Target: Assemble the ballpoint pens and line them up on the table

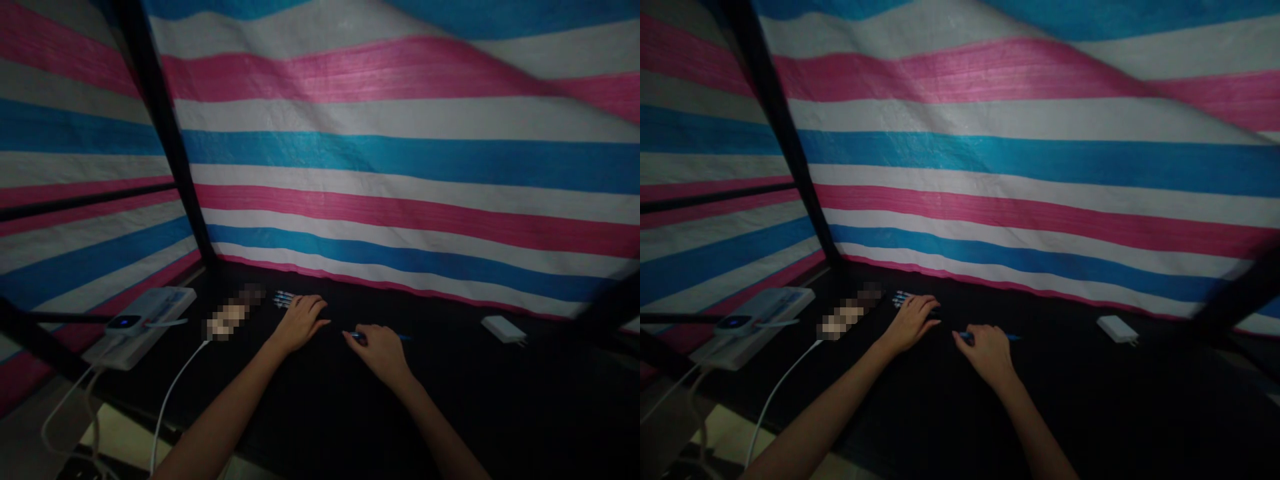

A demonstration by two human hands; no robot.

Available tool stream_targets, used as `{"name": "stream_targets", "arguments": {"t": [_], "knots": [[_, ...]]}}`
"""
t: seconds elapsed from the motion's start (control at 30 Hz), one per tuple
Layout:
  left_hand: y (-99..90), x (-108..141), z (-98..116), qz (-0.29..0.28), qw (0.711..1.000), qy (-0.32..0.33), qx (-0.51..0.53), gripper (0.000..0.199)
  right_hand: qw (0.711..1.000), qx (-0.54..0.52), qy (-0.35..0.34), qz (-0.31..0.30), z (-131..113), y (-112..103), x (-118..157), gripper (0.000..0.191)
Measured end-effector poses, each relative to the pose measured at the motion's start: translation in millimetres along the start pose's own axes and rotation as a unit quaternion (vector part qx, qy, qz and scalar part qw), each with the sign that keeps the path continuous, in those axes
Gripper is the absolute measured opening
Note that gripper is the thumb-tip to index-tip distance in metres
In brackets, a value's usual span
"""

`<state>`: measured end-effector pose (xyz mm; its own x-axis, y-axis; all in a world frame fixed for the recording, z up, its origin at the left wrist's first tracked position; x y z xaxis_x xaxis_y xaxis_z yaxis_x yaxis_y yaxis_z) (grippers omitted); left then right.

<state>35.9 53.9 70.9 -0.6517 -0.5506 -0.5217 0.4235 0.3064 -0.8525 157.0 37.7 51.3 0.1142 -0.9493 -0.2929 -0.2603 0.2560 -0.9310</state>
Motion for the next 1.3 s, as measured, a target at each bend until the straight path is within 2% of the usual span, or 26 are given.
{"name": "stream_targets", "arguments": {"t": [0.17,0.4,0.6,0.73,0.93,1.03,1.17,1.3], "knots": [[7.9,0,4,-0.016,1.000,0.015,-0.015,0.023,0.999,0.031,0.009,0.010,-5,-3,2,0.033],[6.7,-1,3,-0.023,0.999,0.016,-0.039,0.020,0.999,0.025,0.020,-0.009,-3,-4,2,0.030],[9.8,-1,5,-0.037,0.998,0.026,-0.047,0.021,1.000,0.014,0.008,-0.011,-8,-1,3,0.035],[11.4,-1,5,-0.043,0.998,0.027,-0.044,0.023,0.999,0.031,0.020,-0.024,-7,2,3,0.030],[15.2,-1,6,-0.051,0.997,0.034,-0.046,0.026,0.999,0.026,0.019,-0.033,-9,4,4,0.034],[15.0,-1,6,-0.053,0.997,0.034,-0.040,0.027,0.998,0.034,0.025,-0.038,-8,6,4,0.031],[15.2,-1,7,-0.059,0.998,0.027,0.008,0.028,0.999,0.011,0.025,-0.046,-9,7,5,0.029],[22.0,0,8,-0.060,0.990,0.003,0.131,0.031,0.994,-0.082,-0.043,-0.061,-21,16,11,0.031]]}}
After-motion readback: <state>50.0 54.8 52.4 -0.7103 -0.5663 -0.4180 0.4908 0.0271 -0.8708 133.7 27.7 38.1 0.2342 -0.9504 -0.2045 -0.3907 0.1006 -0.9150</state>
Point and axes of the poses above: each hand's wrist, its own x-axis away from the middle knuckle, its own y-axis out of the palm, z = x × y, the point moved 10 cm from there along -x, towards the middle knuckle, and after that the axes turned 6 degrees about y, right-handed, at the moved point
